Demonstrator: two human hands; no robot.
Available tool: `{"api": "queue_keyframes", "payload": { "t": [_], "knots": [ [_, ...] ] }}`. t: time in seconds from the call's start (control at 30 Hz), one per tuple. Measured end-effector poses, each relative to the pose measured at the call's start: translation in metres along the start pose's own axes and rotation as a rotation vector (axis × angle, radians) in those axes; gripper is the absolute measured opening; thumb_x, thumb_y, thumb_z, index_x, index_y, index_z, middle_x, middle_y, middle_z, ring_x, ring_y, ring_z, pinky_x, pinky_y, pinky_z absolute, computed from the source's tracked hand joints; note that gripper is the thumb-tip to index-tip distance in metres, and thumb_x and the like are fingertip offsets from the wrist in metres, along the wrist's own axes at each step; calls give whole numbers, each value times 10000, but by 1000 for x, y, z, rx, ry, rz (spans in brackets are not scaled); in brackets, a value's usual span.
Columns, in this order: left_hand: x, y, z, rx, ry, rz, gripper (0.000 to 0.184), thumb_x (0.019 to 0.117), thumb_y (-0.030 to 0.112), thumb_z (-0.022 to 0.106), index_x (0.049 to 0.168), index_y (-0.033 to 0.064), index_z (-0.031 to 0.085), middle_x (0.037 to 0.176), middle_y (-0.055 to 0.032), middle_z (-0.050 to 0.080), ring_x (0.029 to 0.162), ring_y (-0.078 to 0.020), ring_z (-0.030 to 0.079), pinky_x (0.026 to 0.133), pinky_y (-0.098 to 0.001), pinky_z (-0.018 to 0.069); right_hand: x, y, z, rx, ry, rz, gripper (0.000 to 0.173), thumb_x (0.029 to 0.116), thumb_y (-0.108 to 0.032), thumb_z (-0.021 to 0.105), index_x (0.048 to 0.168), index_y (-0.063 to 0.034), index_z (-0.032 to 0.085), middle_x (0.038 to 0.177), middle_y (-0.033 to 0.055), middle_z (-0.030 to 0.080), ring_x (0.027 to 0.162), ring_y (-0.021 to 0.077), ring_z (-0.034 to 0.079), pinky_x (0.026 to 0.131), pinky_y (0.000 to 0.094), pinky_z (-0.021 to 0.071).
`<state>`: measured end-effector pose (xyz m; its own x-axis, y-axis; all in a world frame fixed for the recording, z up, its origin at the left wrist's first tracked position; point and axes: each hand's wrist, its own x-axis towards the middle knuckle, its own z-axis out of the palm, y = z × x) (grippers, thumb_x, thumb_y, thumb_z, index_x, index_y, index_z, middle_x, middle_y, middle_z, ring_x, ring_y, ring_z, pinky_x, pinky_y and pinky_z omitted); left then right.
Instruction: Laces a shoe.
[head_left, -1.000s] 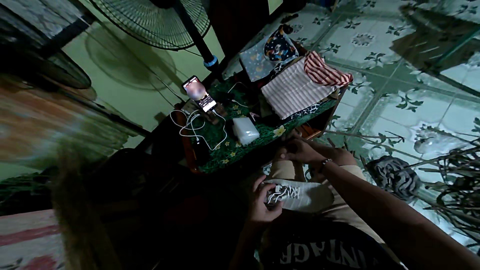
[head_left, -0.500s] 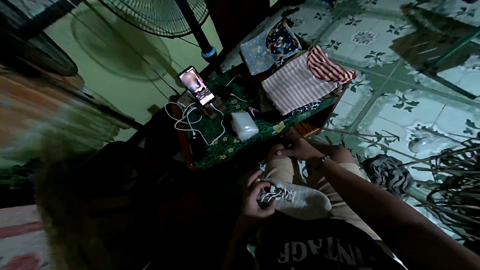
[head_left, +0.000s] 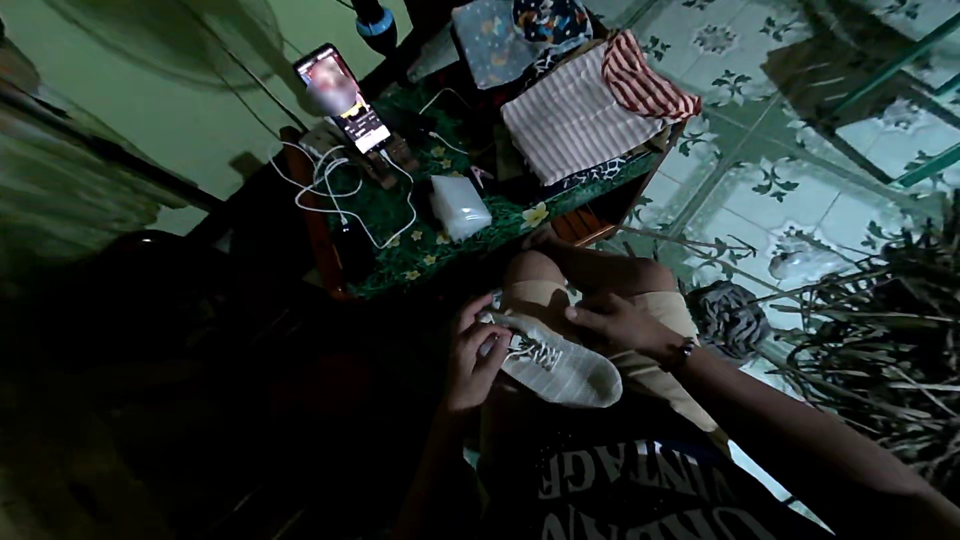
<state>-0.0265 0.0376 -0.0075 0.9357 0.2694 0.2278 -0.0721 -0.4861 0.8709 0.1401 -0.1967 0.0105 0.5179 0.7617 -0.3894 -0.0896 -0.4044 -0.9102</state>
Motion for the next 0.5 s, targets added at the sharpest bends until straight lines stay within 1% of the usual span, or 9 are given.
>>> {"api": "queue_keyframes", "payload": {
  "t": [0.03, 0.1, 0.13, 0.23, 0.3, 0.33, 0.4, 0.47, 0.5],
  "knots": [
    [1, 1, 2, 0, -1, -5, 289, 992, 279, 587, 949, 50, 759, 1512, -128, 514, 1448, -265, 418, 1176, -450, 388, -6, 3, 2, 5, -34, 14, 428, 1044, -436, 556, 1004, -40, 713, 813, 12, 669, 717, 60, 623, 697, 277, 553],
    [2, 5, 6, 2, -13, -23, 240, 967, 264, 642, 932, 58, 760, 1518, -121, 510, 1465, -269, 393, 1185, -452, 375, -16, 4, 8, 18, -76, 23, 414, 1053, -437, 534, 1011, -60, 699, 820, -28, 657, 734, 13, 614, 720, 238, 548],
    [4, 8, 7, 10, -24, -53, 216, 949, 258, 670, 921, 63, 759, 1522, -113, 505, 1467, -262, 390, 1184, -447, 379, -19, 5, 12, 25, -75, 14, 402, 1054, -426, 532, 1020, -60, 696, 828, -28, 649, 741, 11, 604, 727, 238, 538],
    [7, 18, 9, 16, -36, -126, 158, 928, 221, 695, 902, 76, 752, 1521, -81, 503, 1433, -215, 429, 1146, -419, 421, -24, 7, 21, 71, -45, -11, 378, 1048, -397, 557, 1137, -55, 690, 956, -12, 677, 860, 10, 623, 826, 246, 540],
    [10, 23, 9, -19, -11, -138, 151, 935, 197, 682, 902, 60, 736, 1505, -85, 515, 1396, -198, 473, 1108, -404, 460, -31, 6, 23, 95, -47, -37, 403, 1038, -390, 563, 1226, -45, 654, 1070, -7, 674, 966, -7, 620, 908, 232, 527],
    [11, 26, 9, -41, 6, -143, 148, 936, 188, 676, 903, 54, 728, 1494, -89, 524, 1375, -197, 494, 1083, -396, 485, -32, 7, 24, 107, -50, -50, 414, 1030, -393, 573, 1240, -45, 647, 1090, -7, 675, 987, -6, 623, 923, 230, 528],
    [13, 30, 7, -71, 14, -159, 151, 947, 188, 659, 914, 54, 721, 1506, -84, 511, 1390, -204, 481, 1083, -401, 488, -30, 11, 24, 109, -49, -51, 413, 1012, -403, 607, 1228, -55, 662, 1073, 0, 687, 966, 15, 637, 904, 248, 542],
    [13, 33, 9, -38, 29, -145, 156, 952, 197, 655, 909, 65, 726, 1524, -83, 494, 1422, -219, 445, 1096, -409, 478, -26, 16, 25, 99, -18, -46, 386, 1001, -403, 630, 1169, -62, 694, 993, 8, 694, 882, 43, 640, 834, 274, 549],
    [12, 36, 10, 8, 42, -130, 152, 956, 203, 655, 909, 76, 725, 1532, -81, 482, 1443, -230, 416, 1117, -422, 457, -24, 18, 26, 98, -4, -50, 375, 1002, -407, 626, 1148, -70, 702, 964, -1, 689, 854, 42, 633, 810, 273, 547]
  ]
}}
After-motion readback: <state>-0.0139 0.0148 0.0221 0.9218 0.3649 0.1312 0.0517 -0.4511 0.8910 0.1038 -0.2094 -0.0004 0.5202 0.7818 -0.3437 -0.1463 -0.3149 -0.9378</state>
